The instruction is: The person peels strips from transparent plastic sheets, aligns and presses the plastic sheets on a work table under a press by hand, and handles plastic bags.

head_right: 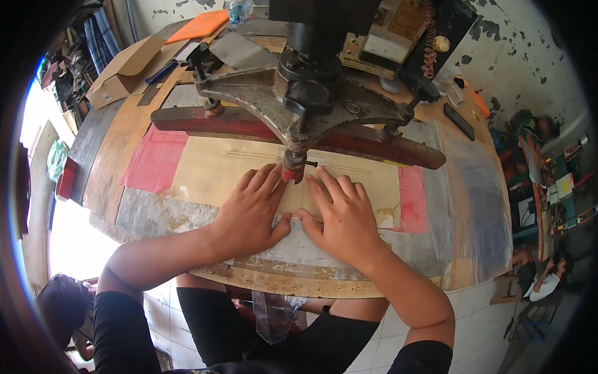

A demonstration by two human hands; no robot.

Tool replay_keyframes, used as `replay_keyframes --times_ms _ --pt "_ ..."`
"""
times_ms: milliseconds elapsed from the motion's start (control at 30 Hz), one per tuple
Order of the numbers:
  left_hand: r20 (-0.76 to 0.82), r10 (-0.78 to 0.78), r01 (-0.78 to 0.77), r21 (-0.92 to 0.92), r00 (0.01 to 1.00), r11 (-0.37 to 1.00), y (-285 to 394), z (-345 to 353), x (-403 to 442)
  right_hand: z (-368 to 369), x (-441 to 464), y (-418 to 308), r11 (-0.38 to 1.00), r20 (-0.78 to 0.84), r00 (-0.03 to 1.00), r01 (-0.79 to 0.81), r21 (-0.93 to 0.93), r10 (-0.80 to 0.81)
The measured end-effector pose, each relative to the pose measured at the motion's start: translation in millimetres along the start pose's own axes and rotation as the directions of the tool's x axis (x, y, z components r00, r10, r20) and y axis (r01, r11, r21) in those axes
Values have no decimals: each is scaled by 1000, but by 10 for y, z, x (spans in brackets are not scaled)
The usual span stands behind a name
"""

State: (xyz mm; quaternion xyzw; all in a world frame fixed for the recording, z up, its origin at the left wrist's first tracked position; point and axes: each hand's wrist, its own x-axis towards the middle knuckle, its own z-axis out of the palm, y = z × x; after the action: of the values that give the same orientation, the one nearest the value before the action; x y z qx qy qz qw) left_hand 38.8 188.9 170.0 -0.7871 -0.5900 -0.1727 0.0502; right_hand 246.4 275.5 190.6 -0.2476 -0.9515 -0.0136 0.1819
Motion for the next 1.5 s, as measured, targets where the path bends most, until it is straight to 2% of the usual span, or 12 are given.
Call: replay_keyframes --times_ms 133,500,733,800,1500 --pt "34 1 -2 37 999 999 -12 -40 -7 -10 -8 43 999 -2 1000 10 44 -9" --pt "-13 16 -16 68 1000 998 -13 -6 -26 18 0 46 999 -32 999 37 30 -36" --pt "-38 -2 3 35 999 999 23 18 -32 9 -50 15 999 -36 999 39 27 -38" --pt "-45 0 -1 -36 999 999 17 6 -13 -9 -52 9 999 -4 999 33 14 -33" --pt "3 14 -14 7 1000 1000 18 -25 17 -19 -66 9 1000 36 999 23 7 -23"
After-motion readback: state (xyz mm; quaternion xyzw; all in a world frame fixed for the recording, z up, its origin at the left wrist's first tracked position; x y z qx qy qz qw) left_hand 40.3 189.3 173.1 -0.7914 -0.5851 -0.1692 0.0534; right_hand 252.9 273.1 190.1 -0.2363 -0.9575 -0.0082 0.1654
